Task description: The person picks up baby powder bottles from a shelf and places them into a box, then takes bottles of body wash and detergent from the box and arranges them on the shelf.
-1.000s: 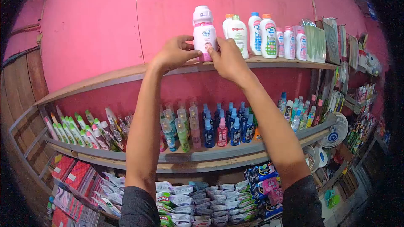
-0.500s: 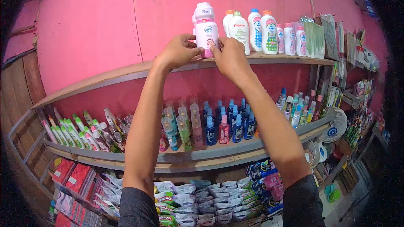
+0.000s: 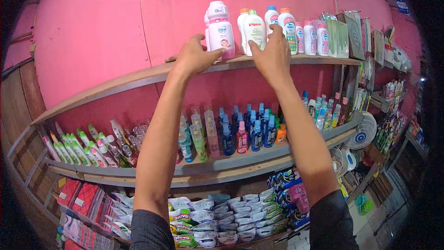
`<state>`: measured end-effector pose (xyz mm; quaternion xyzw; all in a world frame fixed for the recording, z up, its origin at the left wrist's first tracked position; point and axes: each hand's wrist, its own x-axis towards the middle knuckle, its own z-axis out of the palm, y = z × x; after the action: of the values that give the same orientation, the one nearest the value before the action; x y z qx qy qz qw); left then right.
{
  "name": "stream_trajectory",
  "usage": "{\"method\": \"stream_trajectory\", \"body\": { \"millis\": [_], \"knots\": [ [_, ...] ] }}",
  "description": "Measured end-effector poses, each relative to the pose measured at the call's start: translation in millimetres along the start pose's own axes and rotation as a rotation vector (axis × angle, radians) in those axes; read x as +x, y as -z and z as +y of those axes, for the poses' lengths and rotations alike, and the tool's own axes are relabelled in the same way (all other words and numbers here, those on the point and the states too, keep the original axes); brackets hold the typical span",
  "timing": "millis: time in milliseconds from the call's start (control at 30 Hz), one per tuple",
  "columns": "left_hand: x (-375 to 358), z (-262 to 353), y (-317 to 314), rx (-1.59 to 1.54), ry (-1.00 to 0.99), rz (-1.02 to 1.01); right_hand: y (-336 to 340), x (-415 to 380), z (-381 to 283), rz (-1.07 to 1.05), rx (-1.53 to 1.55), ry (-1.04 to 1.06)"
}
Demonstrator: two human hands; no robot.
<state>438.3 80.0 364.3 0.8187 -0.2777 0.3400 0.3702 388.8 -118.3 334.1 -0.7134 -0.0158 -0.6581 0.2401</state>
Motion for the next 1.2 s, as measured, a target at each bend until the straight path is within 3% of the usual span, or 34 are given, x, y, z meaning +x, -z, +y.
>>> {"method": "stream_trajectory", "body": {
  "millis": [67, 267, 500, 900, 1000, 1100, 1200],
  "knots": [
    [-0.6, 5.3, -3.8, 0.023, 0.012, 0.015, -5.5, 9.8, 16.1, -0.136, 0.041, -0.102],
    [2.2, 13.2, -11.7, 0.081, 0.050, 0.013, -1.1, 14.7, -2.3, -0.232, -0.099, -0.156],
    [-2.4, 16.0, -13.3, 0.013, -0.030, 0.047, -9.0, 18.5, 3.5, -0.255, -0.019, -0.188],
    [-4.3, 18.2, -11.2, 0.043, 0.065, 0.028, -9.1, 11.2, 7.7, -0.243, 0.049, -0.130],
    [-23.0, 28.6, -6.3, 0.160, 0.043, 0.120, -3.1, -1.6, 7.7, -0.102, -0.094, -0.037],
    [-50.0, 17.5, -5.6, 0.290, -0.126, 0.321, 8.0, -24.4, 2.4, 0.011, -0.017, 0.080],
    [-114.9, 16.3, 1.4, 0.316, -0.289, 0.496, 26.8, -59.1, -17.6, -0.041, 0.229, 0.089]
  ]
}}
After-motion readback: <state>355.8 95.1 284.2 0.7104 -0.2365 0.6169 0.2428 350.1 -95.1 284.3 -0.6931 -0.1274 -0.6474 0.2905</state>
